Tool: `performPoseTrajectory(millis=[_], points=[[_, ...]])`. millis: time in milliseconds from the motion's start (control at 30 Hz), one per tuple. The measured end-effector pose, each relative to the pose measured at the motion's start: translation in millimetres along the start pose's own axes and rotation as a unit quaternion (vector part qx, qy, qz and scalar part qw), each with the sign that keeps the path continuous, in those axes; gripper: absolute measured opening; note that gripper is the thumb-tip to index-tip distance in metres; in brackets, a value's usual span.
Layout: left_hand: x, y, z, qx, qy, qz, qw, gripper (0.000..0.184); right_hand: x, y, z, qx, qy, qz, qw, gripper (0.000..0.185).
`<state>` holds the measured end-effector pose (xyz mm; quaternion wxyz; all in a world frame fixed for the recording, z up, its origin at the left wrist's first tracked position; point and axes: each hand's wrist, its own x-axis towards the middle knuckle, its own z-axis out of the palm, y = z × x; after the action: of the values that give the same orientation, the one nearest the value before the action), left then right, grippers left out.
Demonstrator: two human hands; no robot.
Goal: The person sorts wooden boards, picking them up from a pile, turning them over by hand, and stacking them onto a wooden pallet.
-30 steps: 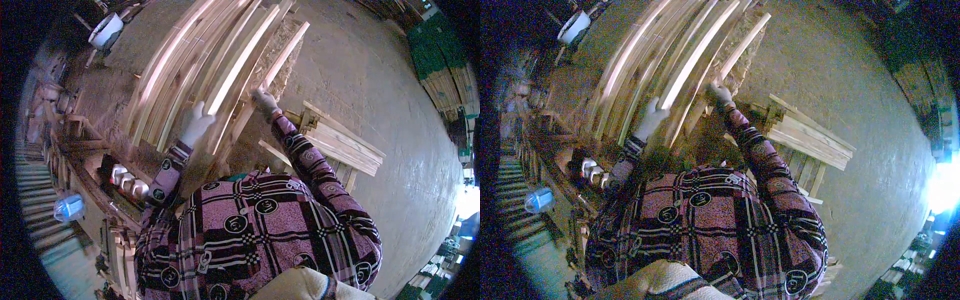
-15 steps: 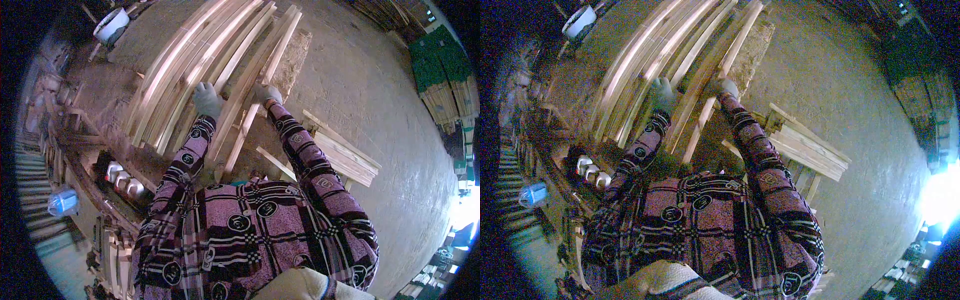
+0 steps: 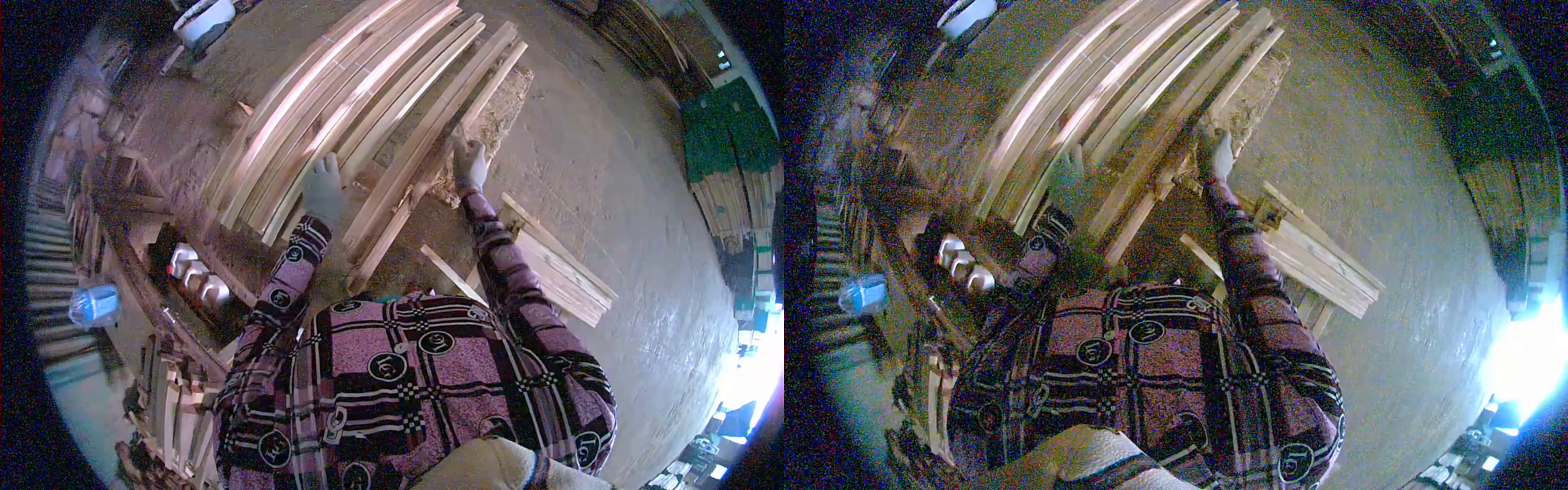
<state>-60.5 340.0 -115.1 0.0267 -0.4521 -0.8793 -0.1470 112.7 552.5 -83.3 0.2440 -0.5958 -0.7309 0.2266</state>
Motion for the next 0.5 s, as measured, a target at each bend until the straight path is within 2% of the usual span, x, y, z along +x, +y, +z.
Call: performPoseTrajectory(millis=[33, 67, 100, 167, 200, 233, 267, 300, 333, 367, 400, 433, 500], points=[[-5, -2, -5, -0.018, -0.009, -0.003, 1.000, 0.064, -15, -1, 1, 0.002, 0.000, -0.004, 1.000, 0.039], [-9, -3, -11, -0.019, -0.080, -0.015, 0.996, 0.075, -26, 1, 1, 0.081, -0.007, -0.066, 0.995, 0.037], [-12, -3, -12, -0.019, -0.079, -0.014, 0.997, 0.075, -33, 2, 6, 0.158, -0.014, -0.125, 0.979, 0.035], [-15, -6, -16, -0.152, -0.082, 0.023, 0.985, 0.080, -41, 46, 77, 0.148, -0.051, -0.197, 0.968, 0.031], [-13, -9, -11, -0.150, -0.083, 0.028, 0.985, 0.080, -64, 28, 87, 0.317, -0.146, -0.155, 0.924, 0.031], [-12, -12, -1, -0.210, -0.086, 0.039, 0.973, 0.079, -88, 6, 83, 0.474, -0.233, -0.107, 0.842, 0.031], [-9, -13, 4, -0.270, -0.091, 0.051, 0.957, 0.078, -103, -33, 43, 0.400, -0.313, -0.029, 0.861, 0.032], [-7, -11, 3, -0.268, -0.093, 0.056, 0.957, 0.078, -111, -68, 10, 0.320, -0.389, 0.049, 0.863, 0.034], [-7, -9, 3, -0.381, -0.135, 0.042, 0.914, 0.074, -105, -64, 19, 0.324, -0.386, 0.053, 0.862, 0.034], [-7, -6, 0, -0.486, -0.172, 0.029, 0.856, 0.071, -99, -57, 30, 0.336, -0.457, 0.081, 0.819, 0.039], [-9, -4, -2, -0.482, -0.207, 0.024, 0.851, 0.065, -96, -51, 35, 0.346, -0.526, 0.108, 0.769, 0.044], [-10, 0, -15, -0.479, -0.211, 0.028, 0.851, 0.065, -98, -54, 31, 0.351, -0.523, 0.111, 0.769, 0.044], [-25, 13, -51, -0.618, -0.325, -0.033, 0.715, 0.061, -110, -55, 6, 0.303, -0.457, 0.132, 0.826, 0.052]])
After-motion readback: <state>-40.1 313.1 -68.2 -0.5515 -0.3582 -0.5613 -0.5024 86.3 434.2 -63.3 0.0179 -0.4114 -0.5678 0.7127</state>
